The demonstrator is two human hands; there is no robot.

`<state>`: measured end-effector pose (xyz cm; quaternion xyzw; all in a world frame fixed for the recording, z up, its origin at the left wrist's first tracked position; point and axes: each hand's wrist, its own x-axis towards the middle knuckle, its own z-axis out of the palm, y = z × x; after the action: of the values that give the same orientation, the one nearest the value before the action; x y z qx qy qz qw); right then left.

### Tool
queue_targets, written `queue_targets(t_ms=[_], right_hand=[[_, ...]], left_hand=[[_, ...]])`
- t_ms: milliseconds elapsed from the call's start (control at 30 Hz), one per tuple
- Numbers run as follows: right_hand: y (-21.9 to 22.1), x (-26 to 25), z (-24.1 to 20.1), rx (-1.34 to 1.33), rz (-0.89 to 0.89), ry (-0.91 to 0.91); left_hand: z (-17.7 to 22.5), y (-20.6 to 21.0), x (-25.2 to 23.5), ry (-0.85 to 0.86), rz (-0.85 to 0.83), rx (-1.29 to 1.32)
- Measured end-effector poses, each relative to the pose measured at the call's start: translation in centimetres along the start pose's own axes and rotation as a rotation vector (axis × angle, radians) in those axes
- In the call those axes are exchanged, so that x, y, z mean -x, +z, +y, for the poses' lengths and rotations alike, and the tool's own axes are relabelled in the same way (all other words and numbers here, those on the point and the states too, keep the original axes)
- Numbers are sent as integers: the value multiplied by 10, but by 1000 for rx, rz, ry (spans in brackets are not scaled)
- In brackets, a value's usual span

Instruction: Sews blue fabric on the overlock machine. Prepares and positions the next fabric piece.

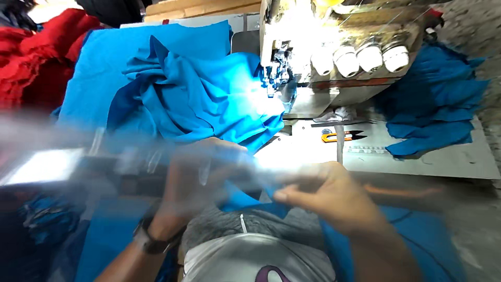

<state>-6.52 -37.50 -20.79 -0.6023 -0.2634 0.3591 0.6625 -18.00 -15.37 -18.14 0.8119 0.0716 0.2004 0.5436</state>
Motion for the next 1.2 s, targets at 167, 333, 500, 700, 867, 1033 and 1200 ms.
queue_targets(t_ms=[167, 333, 500, 700, 867, 1033, 1200], right_hand=[[-3, -5, 2, 42, 113, -35], [-6, -11, 4, 94, 183, -55], [-3, -35, 14, -8, 201, -169], [-18, -79, 25, 175, 457, -257], [-38, -90, 43, 58, 382, -92], [-39, -84, 46, -14, 370, -111], [-33, -83, 51, 106, 453, -195]], left_hand=[[-1, 1, -13, -32, 4, -28], [-8, 6, -22, -37, 26, -38], [-4, -10, -43, -3, 12, -54], [-4, 15, -125, 333, 138, -642], [-48, 37, -141, 309, 133, -561], [-62, 39, -138, 341, 127, -458], [-66, 39, -137, 381, 127, -446]])
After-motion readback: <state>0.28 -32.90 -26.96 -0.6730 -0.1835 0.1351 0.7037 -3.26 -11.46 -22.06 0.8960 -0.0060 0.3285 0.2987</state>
